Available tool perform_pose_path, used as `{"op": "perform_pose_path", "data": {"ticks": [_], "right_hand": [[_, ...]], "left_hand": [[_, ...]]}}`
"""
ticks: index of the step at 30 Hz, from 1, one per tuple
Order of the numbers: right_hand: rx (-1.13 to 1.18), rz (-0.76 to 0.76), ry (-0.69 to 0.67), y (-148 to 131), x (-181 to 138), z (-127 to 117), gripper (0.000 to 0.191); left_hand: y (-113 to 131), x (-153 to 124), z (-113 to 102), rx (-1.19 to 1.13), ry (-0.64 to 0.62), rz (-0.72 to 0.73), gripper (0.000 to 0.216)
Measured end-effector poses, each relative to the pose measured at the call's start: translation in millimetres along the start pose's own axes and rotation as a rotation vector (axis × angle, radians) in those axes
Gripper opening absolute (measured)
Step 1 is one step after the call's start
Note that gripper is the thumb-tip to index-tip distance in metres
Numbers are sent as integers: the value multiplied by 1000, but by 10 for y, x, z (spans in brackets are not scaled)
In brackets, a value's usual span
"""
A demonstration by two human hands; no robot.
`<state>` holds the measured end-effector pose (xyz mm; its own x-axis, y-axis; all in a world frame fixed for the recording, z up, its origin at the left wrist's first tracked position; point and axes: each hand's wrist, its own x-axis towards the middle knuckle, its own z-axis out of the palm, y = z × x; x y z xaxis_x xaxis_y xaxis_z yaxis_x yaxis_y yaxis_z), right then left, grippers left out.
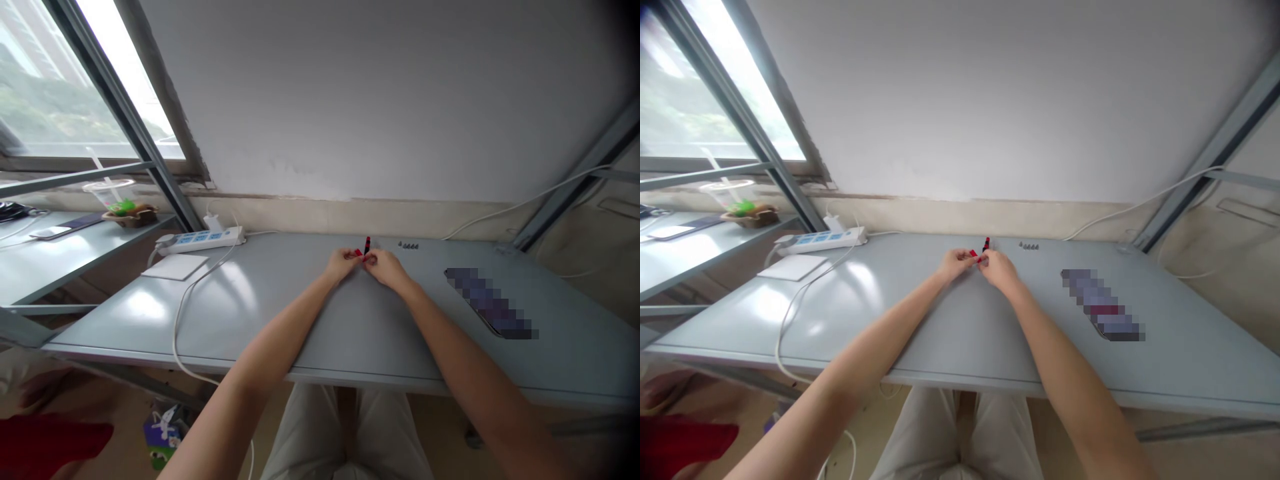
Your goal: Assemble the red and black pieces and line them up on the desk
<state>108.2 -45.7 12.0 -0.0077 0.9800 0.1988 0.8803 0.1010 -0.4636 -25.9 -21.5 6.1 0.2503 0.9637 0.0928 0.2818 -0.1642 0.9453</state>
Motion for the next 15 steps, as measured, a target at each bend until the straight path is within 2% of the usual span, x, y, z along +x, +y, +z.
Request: {"op": "perform_pose_path", "data": {"ticks": [3, 7, 11, 15], "right_hand": [[-24, 16, 15, 11, -2, -15, 26], [-199, 128, 24, 48, -17, -70, 18], [-314, 220, -4, 87, -24, -106, 22], [-340, 227, -9, 114, -27, -95, 24]], "left_hand": [[-20, 71, -121, 160, 67, 75, 16], [-113, 257, -366, 418, 263, 79, 15], [-207, 393, -506, 551, 279, -31, 19], [-254, 415, -523, 625, 247, -125, 18]]}}
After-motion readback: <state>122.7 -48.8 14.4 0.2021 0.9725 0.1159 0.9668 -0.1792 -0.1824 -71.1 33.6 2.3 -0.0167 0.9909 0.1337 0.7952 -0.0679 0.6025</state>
